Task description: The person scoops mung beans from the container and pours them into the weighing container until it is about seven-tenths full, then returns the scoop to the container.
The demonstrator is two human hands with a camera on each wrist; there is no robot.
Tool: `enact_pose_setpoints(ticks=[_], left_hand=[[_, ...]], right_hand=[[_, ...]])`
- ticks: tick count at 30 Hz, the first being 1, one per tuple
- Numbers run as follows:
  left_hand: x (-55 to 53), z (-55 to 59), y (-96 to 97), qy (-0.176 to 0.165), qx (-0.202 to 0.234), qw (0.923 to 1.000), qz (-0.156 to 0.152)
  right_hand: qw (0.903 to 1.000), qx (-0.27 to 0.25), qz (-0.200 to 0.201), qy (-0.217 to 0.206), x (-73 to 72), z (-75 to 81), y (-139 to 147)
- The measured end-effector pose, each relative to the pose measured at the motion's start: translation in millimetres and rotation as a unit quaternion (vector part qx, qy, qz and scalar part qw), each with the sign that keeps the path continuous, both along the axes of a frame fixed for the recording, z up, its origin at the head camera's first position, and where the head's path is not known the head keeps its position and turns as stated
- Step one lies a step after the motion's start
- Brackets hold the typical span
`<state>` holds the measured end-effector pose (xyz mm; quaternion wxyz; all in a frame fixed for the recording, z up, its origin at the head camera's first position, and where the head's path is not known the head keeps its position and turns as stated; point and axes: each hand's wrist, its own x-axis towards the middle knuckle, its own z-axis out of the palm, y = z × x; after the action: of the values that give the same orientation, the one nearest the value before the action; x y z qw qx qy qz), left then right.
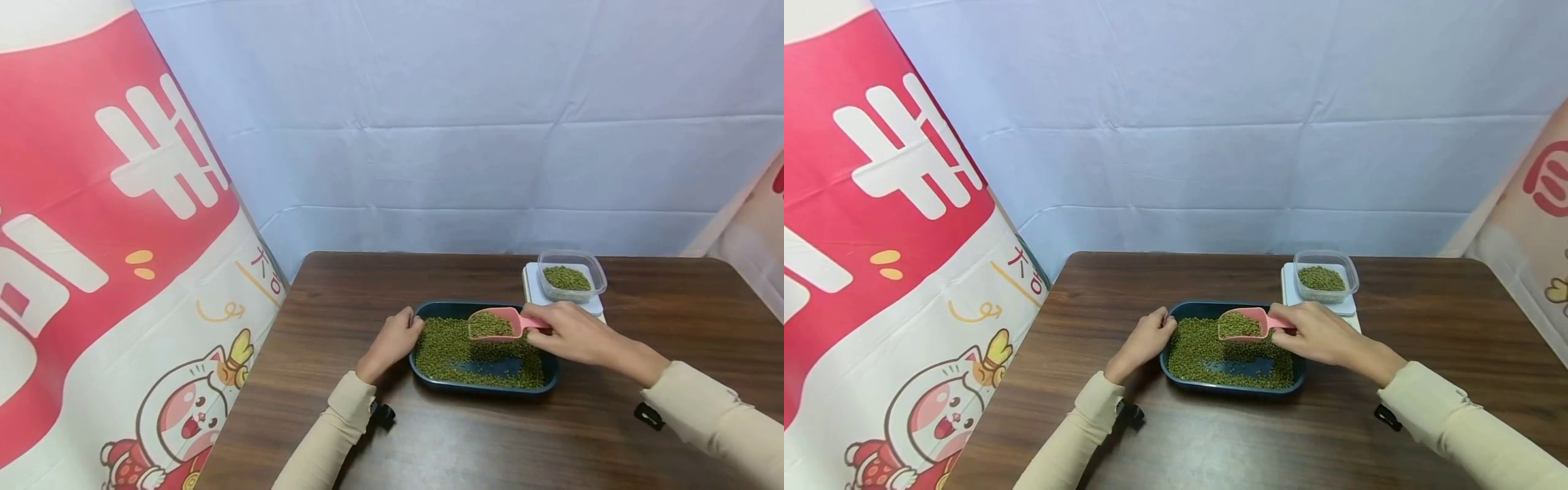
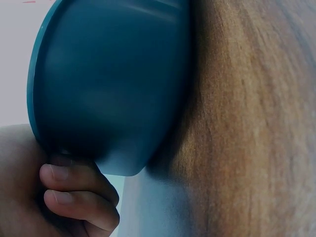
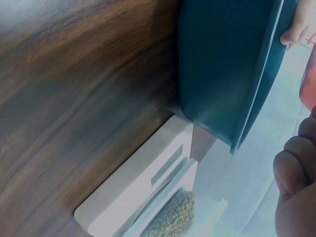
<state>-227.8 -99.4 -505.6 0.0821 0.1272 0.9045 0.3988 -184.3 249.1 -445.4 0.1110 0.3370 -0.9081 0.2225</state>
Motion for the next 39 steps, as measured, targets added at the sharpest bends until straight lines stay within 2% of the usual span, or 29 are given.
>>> enact_pose_setpoints(ticks=[14,27,39], left_hand=[[0.2,0.4,0.7,0.002,-0.001,1.0,0.0],[-0.3,0.6,1.0,-0.003,-0.006,1.0,0.003],[-0.4,0.7,0.8,-0.005,-0.002,1.0,0.003]], right_hand=[[0.9989,-0.01,-0.001,0.047,-0.1,8.0,14.5],[0.9991,-0.018,-0.035,0.015,1.2,18.5,30.1],[0.9974,-0.027,-0.06,0.03,-2.7,27.6,47.1]])
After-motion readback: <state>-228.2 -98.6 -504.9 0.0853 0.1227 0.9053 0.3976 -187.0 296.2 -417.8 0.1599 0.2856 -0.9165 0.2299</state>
